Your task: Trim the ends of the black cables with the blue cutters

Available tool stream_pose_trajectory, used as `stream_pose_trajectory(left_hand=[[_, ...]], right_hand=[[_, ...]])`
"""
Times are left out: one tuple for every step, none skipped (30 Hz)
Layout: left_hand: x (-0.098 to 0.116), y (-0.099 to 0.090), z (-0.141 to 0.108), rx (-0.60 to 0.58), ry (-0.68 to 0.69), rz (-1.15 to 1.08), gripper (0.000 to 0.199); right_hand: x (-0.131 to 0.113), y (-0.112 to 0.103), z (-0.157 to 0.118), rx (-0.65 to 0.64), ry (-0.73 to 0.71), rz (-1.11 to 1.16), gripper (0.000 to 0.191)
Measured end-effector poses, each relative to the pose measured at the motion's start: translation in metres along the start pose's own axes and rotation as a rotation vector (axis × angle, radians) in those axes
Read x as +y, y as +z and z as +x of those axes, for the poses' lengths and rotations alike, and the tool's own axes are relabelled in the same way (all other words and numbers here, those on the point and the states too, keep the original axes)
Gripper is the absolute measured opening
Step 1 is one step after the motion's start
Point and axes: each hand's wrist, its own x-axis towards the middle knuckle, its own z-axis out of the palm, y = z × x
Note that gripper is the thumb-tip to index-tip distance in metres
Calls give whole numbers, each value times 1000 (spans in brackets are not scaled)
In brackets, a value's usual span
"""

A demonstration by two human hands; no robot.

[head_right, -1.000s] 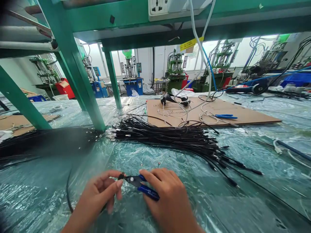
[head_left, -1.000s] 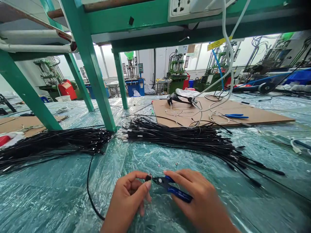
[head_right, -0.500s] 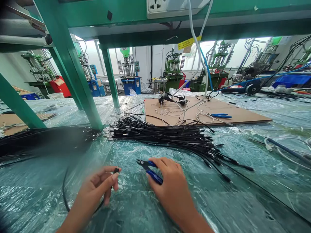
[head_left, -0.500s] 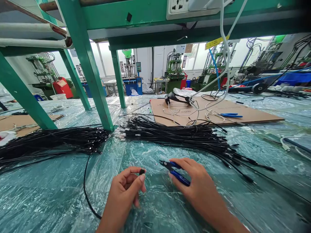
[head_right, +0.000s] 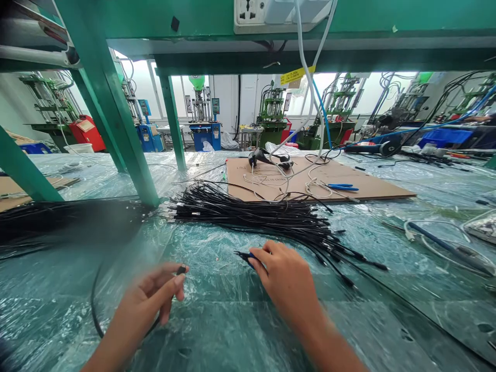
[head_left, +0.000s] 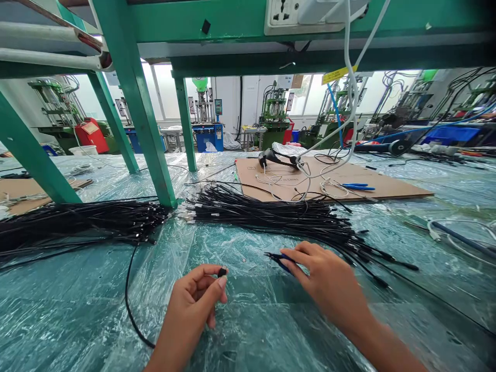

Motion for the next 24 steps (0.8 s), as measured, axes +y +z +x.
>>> stream_pose_trajectory(left_hand=[[0, 0, 0, 0, -5, 6, 38], [1, 0, 0, 0, -7, 10, 38], [1, 0, 0, -1, -8, 12, 39], [1, 0, 0, -1, -7, 11, 39], [2, 0, -1, 0, -8, 7, 39], [2, 1, -1, 2, -8, 2, 39], [1, 1, -1, 5, -11, -4, 39], [1, 1, -1, 8, -13, -10, 39], [1, 2, -2, 10, -16, -17, 39], [1, 2, -2, 12, -19, -22, 39], [0, 2, -2, 15, -21, -24, 39], [0, 2, -2, 19, -23, -24, 39], [-1, 2, -2, 24, -24, -25, 39], [-2, 1, -1, 27, -23, -28, 39], [-3, 0, 0, 27, -22, -31, 39], [-4, -1, 1, 25, -19, -31, 38], [-5, -2, 2, 10, -22, -26, 38], [-6, -2, 4, -15, -31, -16, 39], [-7, -3, 5, -35, -39, -4, 40], [-7, -3, 5, -44, -45, 5, 40], [-8, -3, 5, -41, -49, 7, 41], [-7, -2, 5, -27, -49, 2, 41], [-7, -1, 4, -5, -43, -7, 41], [-6, 0, 2, 19, -36, -16, 40]], right_hand=[[0, 1, 0, -11, -33, -13, 23], [-1, 1, -1, -17, -61, -28, 22], [-2, 2, -1, -20, -84, -42, 22], [-4, 2, -2, -20, -103, -54, 22], [-6, 2, -2, -20, -118, -66, 23], [-8, 1, -2, -19, -128, -75, 24], [-10, 0, -3, -19, -134, -82, 24], [-11, 0, -3, -19, -138, -87, 23], [-12, -1, -3, -24, -141, -91, 22], [-13, -2, -3, -34, -145, -92, 21], [-13, -2, -3, -48, -151, -91, 20], [-13, -3, -3, -67, -156, -90, 20], [-12, -3, -2, -84, -156, -90, 20], [-12, -3, -2, -97, -151, -93, 20], [-11, -4, -2, -106, -141, -97, 19], [-11, -5, -2, -114, -128, -104, 18], [-10, -5, -2, -123, -116, -111, 18], [-9, -6, -2, -137, -109, -116, 18], [-8, -6, -2, -153, -103, -120, 18], [-7, -7, -2, -169, -96, -123, 18], [-6, -8, -1, -180, -84, -127, 18], [-5, -8, -1, -189, -70, -132, 17], [-4, -9, -1, -198, -57, -136, 16], [-3, -10, 0, -213, -48, -138, 15]])
